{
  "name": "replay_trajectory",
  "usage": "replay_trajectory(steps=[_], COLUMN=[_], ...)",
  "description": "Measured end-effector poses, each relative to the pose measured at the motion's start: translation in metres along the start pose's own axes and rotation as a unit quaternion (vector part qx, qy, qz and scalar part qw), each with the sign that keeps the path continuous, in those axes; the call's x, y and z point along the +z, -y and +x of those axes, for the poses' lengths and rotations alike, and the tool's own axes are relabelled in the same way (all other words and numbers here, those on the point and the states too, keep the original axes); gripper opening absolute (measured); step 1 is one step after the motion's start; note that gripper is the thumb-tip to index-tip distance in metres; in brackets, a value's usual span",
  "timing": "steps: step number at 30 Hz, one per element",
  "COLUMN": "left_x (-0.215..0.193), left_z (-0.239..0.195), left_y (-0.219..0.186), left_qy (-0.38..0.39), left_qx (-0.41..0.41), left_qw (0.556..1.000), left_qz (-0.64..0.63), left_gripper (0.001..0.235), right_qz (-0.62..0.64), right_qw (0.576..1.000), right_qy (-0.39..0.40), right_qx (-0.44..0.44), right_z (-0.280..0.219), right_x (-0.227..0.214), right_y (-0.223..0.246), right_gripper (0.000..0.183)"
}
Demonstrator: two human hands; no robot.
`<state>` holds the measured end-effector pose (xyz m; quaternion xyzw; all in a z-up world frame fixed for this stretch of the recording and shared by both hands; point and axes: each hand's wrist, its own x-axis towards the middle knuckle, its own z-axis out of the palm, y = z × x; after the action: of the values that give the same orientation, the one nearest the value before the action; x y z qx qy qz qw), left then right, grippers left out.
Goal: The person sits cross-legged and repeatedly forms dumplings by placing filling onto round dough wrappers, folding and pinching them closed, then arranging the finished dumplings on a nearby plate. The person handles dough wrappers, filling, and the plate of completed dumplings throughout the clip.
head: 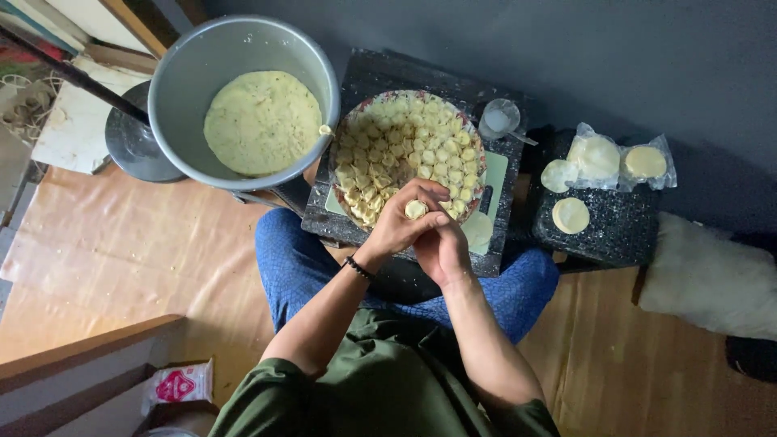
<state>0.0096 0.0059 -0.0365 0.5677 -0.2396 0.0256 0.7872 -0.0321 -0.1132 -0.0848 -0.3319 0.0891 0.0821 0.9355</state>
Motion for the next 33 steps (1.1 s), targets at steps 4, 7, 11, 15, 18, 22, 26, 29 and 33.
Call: replay_trajectory(steps=[4,7,11,15,18,22,26,29,33], left_x=[-0.001,-0.002,-0.001,-0.001,0.0,-0.001,-0.006,-0.004,-0.009], left_z=[0.001,0.002,0.002,0.0,0.001,-0.004,-0.018,-0.035,-0.039], left_y=[-0.004,-0.014,-0.013,-0.003,-0.014,-0.007,0.023,0.015,-0.002], left_qy=[-0.013,0.007,0.016,-0.014,0.027,0.034,-0.014,0.05,0.035], left_qx=[0.016,0.002,0.02,0.005,0.002,-0.012,-0.03,-0.071,-0.194], left_qw=[0.999,1.0,0.999,0.999,0.999,0.999,0.993,0.981,0.973], left_qz=[0.026,0.029,0.032,0.029,0.043,0.02,0.109,0.174,0.12], left_gripper=[0.022,0.026,0.022,0.027,0.029,0.022,0.036,0.054,0.068], right_qz=[-0.002,0.008,0.017,0.042,0.035,0.025,-0.023,-0.033,-0.217], right_qw=[1.0,1.0,0.999,0.997,0.999,0.998,0.991,0.984,0.963], right_qy=[0.008,-0.026,-0.029,-0.05,-0.024,-0.046,-0.1,-0.14,-0.135], right_qx=[0.014,0.008,0.005,0.035,0.032,0.039,0.085,0.104,0.087], right_z=[0.0,0.004,-0.006,-0.002,-0.011,-0.008,-0.018,-0.036,-0.026], right_x=[0.0,-0.019,0.018,0.018,0.025,0.017,0.049,0.065,0.0], right_y=[0.001,-0.009,0.002,0.001,0.012,0.006,0.027,0.038,0.033], right_gripper=[0.042,0.049,0.046,0.043,0.044,0.042,0.039,0.039,0.015])
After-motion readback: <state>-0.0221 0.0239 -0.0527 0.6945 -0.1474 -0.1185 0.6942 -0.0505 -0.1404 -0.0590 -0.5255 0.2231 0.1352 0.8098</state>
